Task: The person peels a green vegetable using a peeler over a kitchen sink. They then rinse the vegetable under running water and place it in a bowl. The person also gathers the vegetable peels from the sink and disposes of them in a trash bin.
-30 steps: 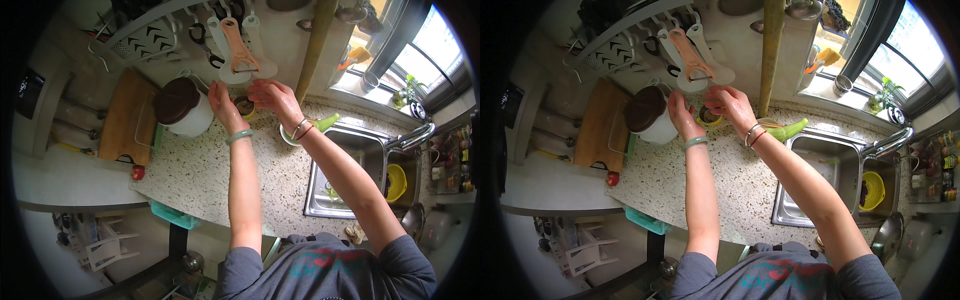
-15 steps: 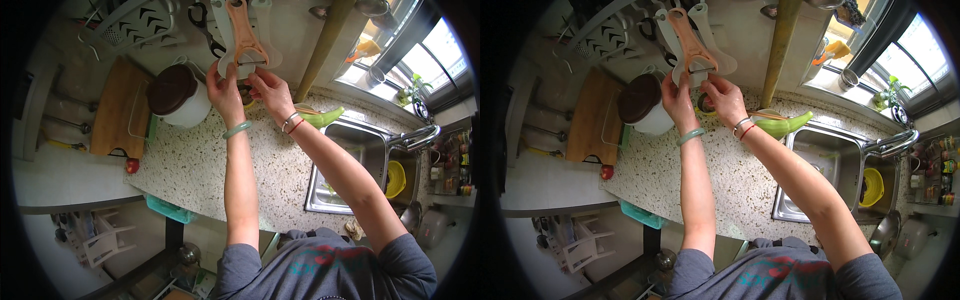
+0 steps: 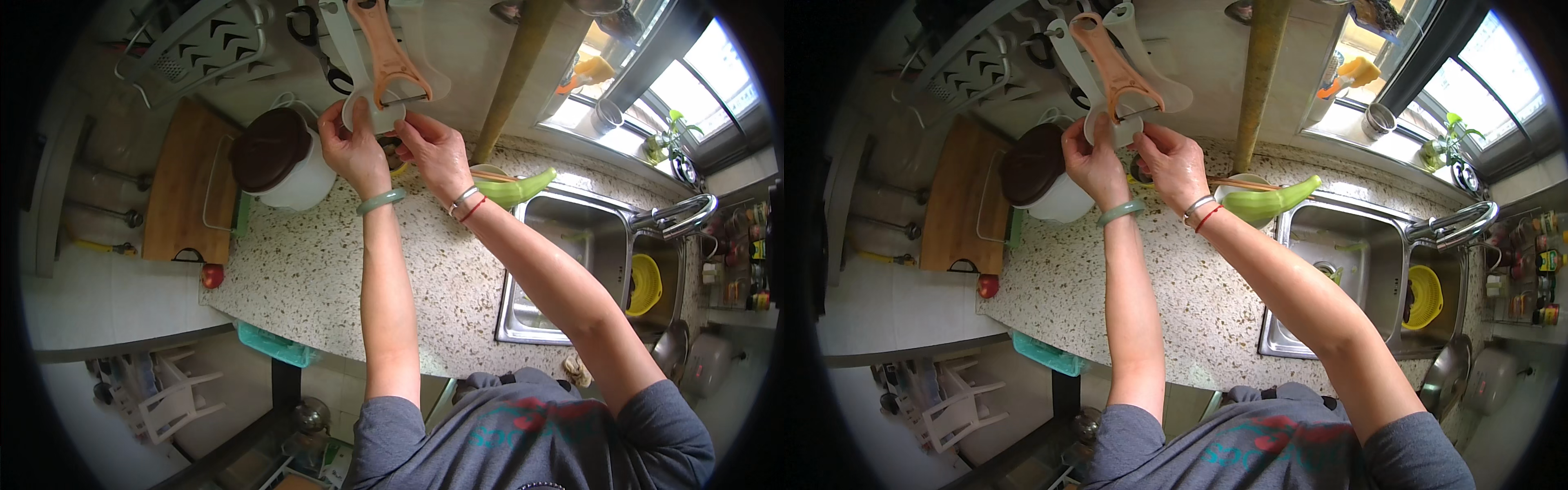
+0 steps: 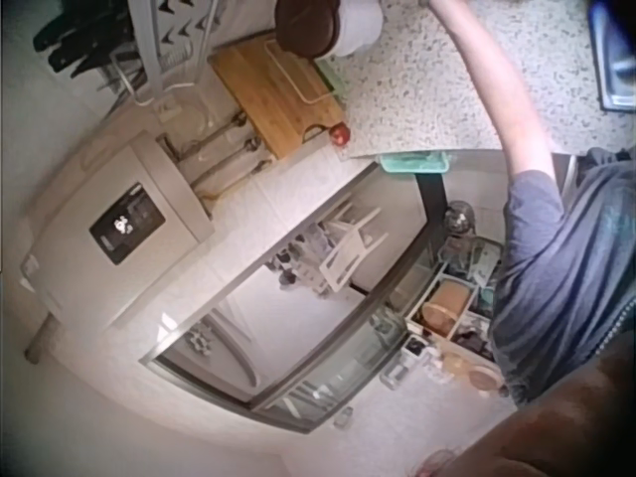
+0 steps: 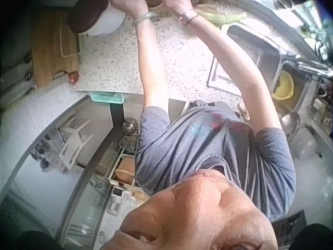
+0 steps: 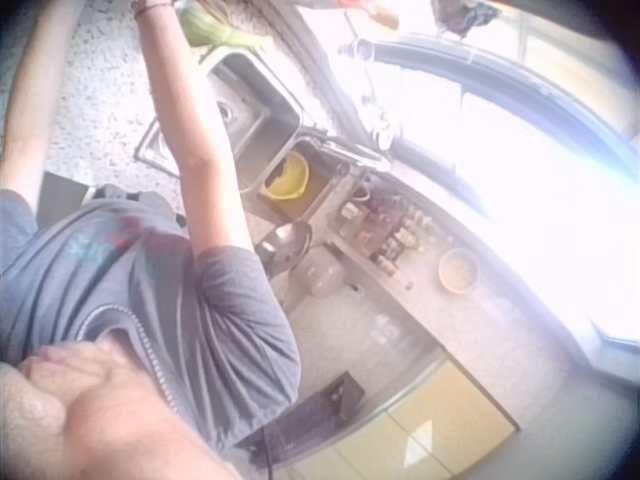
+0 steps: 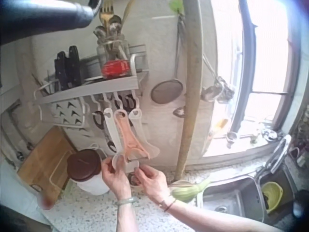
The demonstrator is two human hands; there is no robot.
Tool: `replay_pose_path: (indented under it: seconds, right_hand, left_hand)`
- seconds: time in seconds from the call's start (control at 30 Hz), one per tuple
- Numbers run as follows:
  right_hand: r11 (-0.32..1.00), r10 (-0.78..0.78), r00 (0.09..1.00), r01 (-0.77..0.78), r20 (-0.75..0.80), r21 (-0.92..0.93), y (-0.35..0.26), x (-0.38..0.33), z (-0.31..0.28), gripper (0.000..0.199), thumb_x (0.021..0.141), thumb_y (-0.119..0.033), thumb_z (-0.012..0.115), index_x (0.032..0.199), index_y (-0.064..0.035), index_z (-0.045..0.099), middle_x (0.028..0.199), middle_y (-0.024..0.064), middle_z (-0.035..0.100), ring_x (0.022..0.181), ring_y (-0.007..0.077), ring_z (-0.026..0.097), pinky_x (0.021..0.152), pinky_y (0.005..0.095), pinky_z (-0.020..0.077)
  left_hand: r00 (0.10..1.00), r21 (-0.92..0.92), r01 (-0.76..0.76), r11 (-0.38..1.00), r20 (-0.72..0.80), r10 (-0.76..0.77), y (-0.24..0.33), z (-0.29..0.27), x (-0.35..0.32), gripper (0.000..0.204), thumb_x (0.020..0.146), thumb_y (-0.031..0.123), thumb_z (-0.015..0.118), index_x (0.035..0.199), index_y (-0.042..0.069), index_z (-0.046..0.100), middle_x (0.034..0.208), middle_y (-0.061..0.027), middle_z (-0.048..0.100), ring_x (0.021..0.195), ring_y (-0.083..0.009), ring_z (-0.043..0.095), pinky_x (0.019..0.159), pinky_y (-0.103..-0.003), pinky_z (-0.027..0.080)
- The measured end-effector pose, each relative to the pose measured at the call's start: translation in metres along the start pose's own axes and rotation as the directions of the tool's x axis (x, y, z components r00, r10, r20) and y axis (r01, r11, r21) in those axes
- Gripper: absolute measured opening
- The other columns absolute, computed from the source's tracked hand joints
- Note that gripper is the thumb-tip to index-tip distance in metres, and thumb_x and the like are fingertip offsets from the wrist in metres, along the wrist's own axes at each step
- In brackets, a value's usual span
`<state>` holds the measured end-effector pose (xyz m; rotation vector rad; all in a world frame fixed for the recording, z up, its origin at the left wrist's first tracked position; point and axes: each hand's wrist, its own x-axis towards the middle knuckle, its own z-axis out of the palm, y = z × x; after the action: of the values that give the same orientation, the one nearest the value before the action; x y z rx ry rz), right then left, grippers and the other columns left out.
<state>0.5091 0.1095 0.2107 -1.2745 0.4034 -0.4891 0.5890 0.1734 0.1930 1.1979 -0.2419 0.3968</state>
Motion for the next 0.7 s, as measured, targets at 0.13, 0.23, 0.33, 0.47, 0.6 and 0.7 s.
replay_pose_path:
  seconds: [0.13,0.23,0.33,0.47,0.6,0.7]
  right_hand:
    - [1.000,-0.012,1.000,0.012,-0.016,0.000,0.000,0.002,-0.001,0.027,0.091,-0.018,0.062,0.108,0.0016,0.066,0.083,0.0032,0.068,0.064,0.0041,0.052,0.057,0.0213,0.0461]
    - [1.000,-0.010,1.000,0.010,-0.020,0.003,0.003,0.004,-0.001,0.028,0.091,-0.018,0.062,0.111,0.0011,0.066,0.083,0.0039,0.068,0.064,0.0039,0.051,0.057,0.0214,0.0462]
    - [1.000,-0.017,1.000,0.017,-0.012,0.026,0.009,0.006,-0.003,0.030,0.092,-0.017,0.060,0.116,0.0012,0.063,0.086,0.0058,0.069,0.065,0.0050,0.054,0.058,0.0219,0.0474]
    - [0.996,-0.026,1.000,0.024,0.017,0.091,0.006,0.003,-0.022,0.035,0.092,-0.018,0.059,0.120,0.0025,0.059,0.089,0.0075,0.069,0.070,0.0081,0.059,0.064,0.0243,0.0503]
    - [0.994,0.048,0.994,-0.038,0.101,-0.099,0.016,-0.048,-0.085,0.033,0.096,-0.026,0.057,0.114,0.0009,0.061,0.092,0.0056,0.068,0.076,0.0064,0.060,0.065,0.0220,0.0514]
    - [0.982,0.169,0.984,-0.174,-0.061,-0.077,0.058,-0.112,-0.167,0.027,0.095,-0.025,0.060,0.105,-0.0004,0.064,0.089,0.0038,0.067,0.078,0.0072,0.061,0.067,0.0225,0.0514]
  left_hand:
    - [0.986,-0.167,0.152,0.974,0.088,-0.139,0.005,-0.002,-0.008,0.026,0.088,0.000,0.057,0.113,-0.002,0.055,0.110,-0.0093,0.061,0.097,-0.0153,0.058,0.087,-0.029,0.046]
    - [0.956,-0.226,0.291,0.930,0.109,-0.273,0.024,0.000,-0.016,0.037,0.085,-0.002,0.049,0.122,-0.001,0.050,0.120,-0.0126,0.058,0.100,-0.0178,0.059,0.091,-0.030,0.047]
    - [0.927,-0.298,0.374,0.878,0.136,-0.349,0.025,-0.006,-0.035,0.039,0.087,0.001,0.050,0.125,-0.002,0.047,0.123,-0.0144,0.057,0.100,-0.0191,0.060,0.090,-0.031,0.048]
    - [0.862,-0.218,0.506,0.835,0.155,-0.482,0.012,-0.010,-0.083,0.034,0.089,0.006,0.057,0.121,-0.003,0.052,0.113,-0.0082,0.058,0.092,-0.0112,0.057,0.076,-0.024,0.048]
    - [0.741,-0.058,0.665,0.745,0.174,-0.648,-0.005,-0.025,-0.166,0.025,0.093,0.014,0.061,0.112,-0.002,0.058,0.103,-0.0052,0.062,0.088,-0.0093,0.058,0.075,-0.023,0.048]
    - [0.589,0.009,0.789,0.614,0.274,-0.760,-0.020,-0.022,-0.240,0.019,0.095,0.015,0.059,0.105,-0.001,0.062,0.098,-0.0081,0.066,0.085,-0.0120,0.061,0.075,-0.028,0.053]
